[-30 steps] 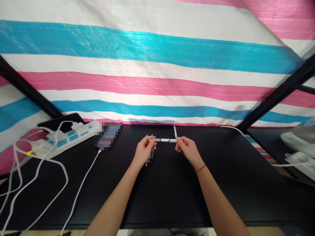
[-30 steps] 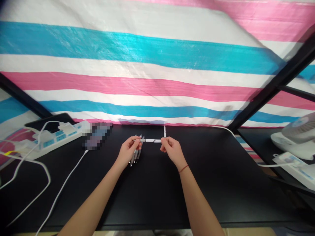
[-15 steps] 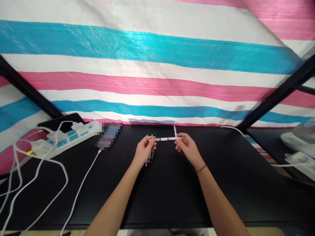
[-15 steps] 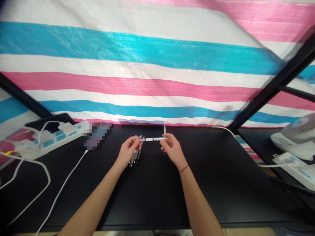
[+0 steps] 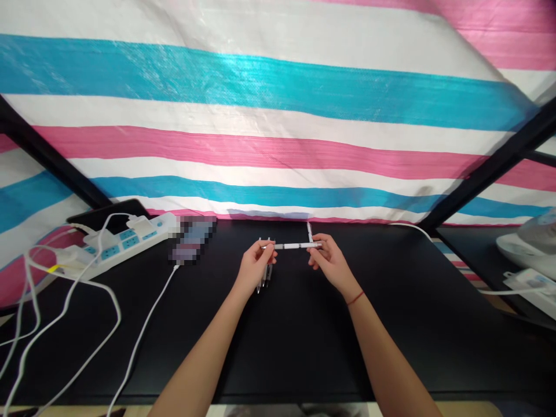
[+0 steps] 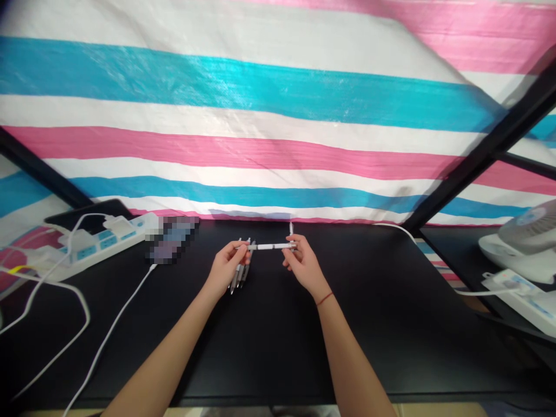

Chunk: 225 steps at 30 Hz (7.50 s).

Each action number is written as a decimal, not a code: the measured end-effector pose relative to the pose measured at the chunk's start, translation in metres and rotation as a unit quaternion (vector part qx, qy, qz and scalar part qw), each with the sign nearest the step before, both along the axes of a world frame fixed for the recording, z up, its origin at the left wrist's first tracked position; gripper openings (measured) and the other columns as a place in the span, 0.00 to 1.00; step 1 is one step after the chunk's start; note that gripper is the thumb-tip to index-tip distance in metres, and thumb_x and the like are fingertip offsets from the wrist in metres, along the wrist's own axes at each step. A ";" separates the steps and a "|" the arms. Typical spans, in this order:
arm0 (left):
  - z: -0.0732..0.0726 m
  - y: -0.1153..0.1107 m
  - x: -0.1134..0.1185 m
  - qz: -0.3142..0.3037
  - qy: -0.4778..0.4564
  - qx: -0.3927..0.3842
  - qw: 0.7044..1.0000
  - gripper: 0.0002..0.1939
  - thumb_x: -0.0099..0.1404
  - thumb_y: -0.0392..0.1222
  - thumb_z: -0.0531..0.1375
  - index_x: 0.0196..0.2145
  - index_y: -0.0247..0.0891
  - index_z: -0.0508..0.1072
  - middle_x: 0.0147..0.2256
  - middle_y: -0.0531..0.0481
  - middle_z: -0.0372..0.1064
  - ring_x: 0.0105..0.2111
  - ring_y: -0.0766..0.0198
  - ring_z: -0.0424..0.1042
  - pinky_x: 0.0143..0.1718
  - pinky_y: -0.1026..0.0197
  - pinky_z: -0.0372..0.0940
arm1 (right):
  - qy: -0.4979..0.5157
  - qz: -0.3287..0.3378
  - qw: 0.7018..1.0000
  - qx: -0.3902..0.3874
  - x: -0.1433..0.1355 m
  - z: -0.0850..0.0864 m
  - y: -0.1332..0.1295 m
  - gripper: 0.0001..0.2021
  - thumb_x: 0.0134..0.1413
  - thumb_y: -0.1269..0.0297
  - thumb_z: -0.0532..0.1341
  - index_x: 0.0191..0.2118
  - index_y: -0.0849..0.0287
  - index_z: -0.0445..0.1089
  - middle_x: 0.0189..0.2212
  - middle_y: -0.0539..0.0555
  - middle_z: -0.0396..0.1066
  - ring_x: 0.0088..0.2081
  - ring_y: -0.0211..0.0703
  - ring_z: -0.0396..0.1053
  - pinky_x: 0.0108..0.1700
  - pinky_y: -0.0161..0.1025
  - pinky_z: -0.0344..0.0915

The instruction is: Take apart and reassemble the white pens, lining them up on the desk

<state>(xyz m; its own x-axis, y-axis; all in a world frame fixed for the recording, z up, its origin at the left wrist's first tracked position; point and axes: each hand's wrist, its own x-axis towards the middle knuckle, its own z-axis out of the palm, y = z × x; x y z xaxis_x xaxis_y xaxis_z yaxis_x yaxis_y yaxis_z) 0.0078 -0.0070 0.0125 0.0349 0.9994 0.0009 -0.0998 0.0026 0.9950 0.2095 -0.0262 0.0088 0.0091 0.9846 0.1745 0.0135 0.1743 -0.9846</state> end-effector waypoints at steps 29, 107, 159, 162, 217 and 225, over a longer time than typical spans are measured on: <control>-0.001 0.000 0.000 -0.011 -0.005 0.007 1.000 0.18 0.54 0.52 0.62 0.36 0.35 0.72 0.24 0.53 0.67 0.23 0.69 0.66 0.27 0.65 0.63 | -0.042 -0.012 0.999 -0.018 0.001 0.003 -0.002 0.15 0.50 0.52 0.60 0.38 0.58 0.63 0.24 0.49 0.66 0.25 0.39 0.67 0.26 0.35 0.64; -0.002 -0.028 0.026 -0.206 0.195 0.045 0.958 0.13 0.63 0.49 0.53 0.42 0.40 0.64 0.33 0.51 0.73 0.25 0.67 0.70 0.30 0.64 0.62 | 0.108 -0.080 0.991 0.014 -0.015 0.002 -0.001 0.24 0.44 0.58 0.66 0.47 0.54 0.59 0.35 0.52 0.71 0.30 0.40 0.71 0.27 0.38 0.73; -0.002 -0.027 0.030 -0.266 0.019 -0.079 0.961 0.20 0.62 0.54 0.54 0.43 0.35 0.65 0.37 0.42 0.71 0.27 0.66 0.72 0.27 0.63 0.66 | 0.121 -0.009 0.993 -0.011 -0.009 0.011 -0.008 0.24 0.43 0.58 0.67 0.46 0.56 0.60 0.36 0.55 0.73 0.32 0.48 0.75 0.28 0.41 0.74; -0.002 -0.026 0.028 -0.279 0.012 -0.088 0.956 0.21 0.62 0.54 0.54 0.44 0.35 0.65 0.37 0.43 0.71 0.27 0.66 0.72 0.29 0.63 0.66 | 0.132 -0.019 0.991 -0.011 -0.009 0.011 -0.007 0.26 0.43 0.58 0.67 0.48 0.54 0.59 0.36 0.54 0.73 0.32 0.47 0.75 0.29 0.42 0.74; 0.001 -0.032 0.031 -0.270 0.068 0.000 0.961 0.17 0.63 0.50 0.54 0.43 0.35 0.66 0.33 0.46 0.71 0.24 0.67 0.71 0.26 0.64 0.63 | 0.117 -0.005 0.993 0.022 -0.005 0.023 -0.011 0.24 0.48 0.57 0.64 0.50 0.54 0.59 0.38 0.56 0.74 0.35 0.48 0.74 0.34 0.47 0.73; 0.002 -0.031 0.030 -0.267 0.069 0.010 0.961 0.17 0.63 0.50 0.54 0.43 0.36 0.67 0.32 0.47 0.71 0.24 0.68 0.70 0.25 0.65 0.62 | 0.129 -0.015 0.991 0.020 -0.007 0.025 -0.011 0.27 0.47 0.57 0.65 0.52 0.53 0.56 0.38 0.56 0.74 0.34 0.49 0.75 0.33 0.45 0.73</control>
